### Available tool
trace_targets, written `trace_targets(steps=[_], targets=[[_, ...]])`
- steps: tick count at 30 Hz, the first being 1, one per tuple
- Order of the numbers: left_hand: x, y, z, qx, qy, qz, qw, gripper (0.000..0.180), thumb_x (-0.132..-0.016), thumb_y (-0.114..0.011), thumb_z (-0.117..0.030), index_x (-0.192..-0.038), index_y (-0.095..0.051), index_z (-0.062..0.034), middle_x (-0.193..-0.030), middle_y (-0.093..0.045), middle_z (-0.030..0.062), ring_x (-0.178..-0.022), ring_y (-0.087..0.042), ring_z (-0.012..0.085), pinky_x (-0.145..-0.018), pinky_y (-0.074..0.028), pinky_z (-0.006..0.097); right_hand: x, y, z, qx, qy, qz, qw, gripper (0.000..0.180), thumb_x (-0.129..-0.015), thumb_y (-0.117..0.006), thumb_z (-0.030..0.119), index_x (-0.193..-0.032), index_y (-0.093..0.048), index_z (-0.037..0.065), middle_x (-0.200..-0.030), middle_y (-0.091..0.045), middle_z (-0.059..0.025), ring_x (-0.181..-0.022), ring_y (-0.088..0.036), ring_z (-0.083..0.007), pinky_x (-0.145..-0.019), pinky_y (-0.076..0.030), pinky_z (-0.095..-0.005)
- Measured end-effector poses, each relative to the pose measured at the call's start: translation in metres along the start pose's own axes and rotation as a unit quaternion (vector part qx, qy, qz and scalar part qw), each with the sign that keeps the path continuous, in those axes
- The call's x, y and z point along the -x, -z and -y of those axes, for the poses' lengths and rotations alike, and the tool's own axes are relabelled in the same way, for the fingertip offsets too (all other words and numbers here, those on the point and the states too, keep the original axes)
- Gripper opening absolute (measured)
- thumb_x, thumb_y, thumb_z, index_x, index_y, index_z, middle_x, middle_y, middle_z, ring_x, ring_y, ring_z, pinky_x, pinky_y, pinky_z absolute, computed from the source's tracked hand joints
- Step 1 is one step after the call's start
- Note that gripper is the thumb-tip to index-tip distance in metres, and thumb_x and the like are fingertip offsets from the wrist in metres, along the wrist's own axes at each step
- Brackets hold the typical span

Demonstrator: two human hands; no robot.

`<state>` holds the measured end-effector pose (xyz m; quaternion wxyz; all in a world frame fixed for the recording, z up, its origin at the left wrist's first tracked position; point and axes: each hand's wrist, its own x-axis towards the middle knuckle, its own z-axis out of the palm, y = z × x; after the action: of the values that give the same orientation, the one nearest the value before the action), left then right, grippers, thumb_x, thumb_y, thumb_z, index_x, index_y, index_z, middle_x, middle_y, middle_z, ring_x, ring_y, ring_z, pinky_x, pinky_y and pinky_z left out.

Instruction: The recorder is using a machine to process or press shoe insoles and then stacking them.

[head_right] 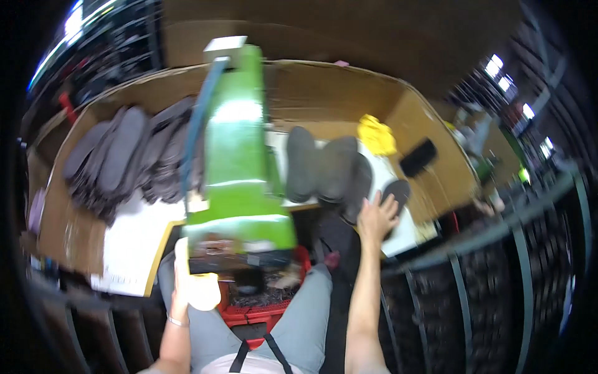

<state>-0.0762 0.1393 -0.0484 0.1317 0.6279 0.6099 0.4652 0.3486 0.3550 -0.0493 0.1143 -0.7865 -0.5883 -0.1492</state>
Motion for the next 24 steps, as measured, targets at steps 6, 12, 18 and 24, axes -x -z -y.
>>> trace_targets(steps=[6,12,18,24], targets=[[-0.094,0.049,0.013,-0.162,-0.085,-0.246,0.952,0.036,-0.079,-0.065,0.0,-0.115,-0.059,0.0007,-0.117,-0.059,0.0195,-0.111,-0.054,0.0375,-0.097,-0.042,0.043,0.032,-0.046,0.014,0.037,0.235,-0.104,0.966,0.045,-0.098,-0.047,0.028,-0.135,-0.048,0.003,-0.14,-0.047,-0.0194,-0.127,-0.047,-0.0337,-0.093,-0.043,-0.045],[-0.174,0.079,0.062,-0.268,0.002,-0.207,0.941,0.042,-0.076,-0.068,-0.003,-0.118,-0.06,-0.0029,-0.124,-0.057,0.0159,-0.118,-0.05,0.0368,-0.101,-0.038,0.045,0.04,-0.049,-0.002,0.019,0.149,-0.07,0.986,0.047,-0.097,-0.049,0.03,-0.134,-0.049,0.001,-0.136,-0.051,-0.0184,-0.121,-0.052,-0.0327,-0.09,-0.048,-0.0442],[-0.118,0.11,0.041,-0.165,-0.149,-0.249,0.942,0.029,-0.076,-0.063,0.006,-0.105,-0.065,0.0001,-0.105,-0.066,0.0162,-0.102,-0.061,0.0341,-0.087,-0.05,0.041,0.059,0.0,0.023,-0.101,0.101,-0.016,0.99,0.053,-0.095,-0.05,0.037,-0.133,-0.049,0.0,-0.132,-0.054,-0.0189,-0.117,-0.055,-0.0333,-0.088,-0.05,-0.0458],[0.053,0.122,-0.042,-0.211,-0.182,-0.166,0.946,0.018,-0.08,-0.059,0.007,-0.092,-0.069,-0.0012,-0.1,-0.066,0.0119,-0.101,-0.063,0.031,-0.091,-0.055,0.046,0.204,0.033,0.07,-0.673,0.012,0.428,0.602,0.06,-0.093,-0.051,0.044,-0.133,-0.049,0.0,-0.128,-0.057,-0.0194,-0.113,-0.058,-0.034,-0.086,-0.053,-0.0474]])
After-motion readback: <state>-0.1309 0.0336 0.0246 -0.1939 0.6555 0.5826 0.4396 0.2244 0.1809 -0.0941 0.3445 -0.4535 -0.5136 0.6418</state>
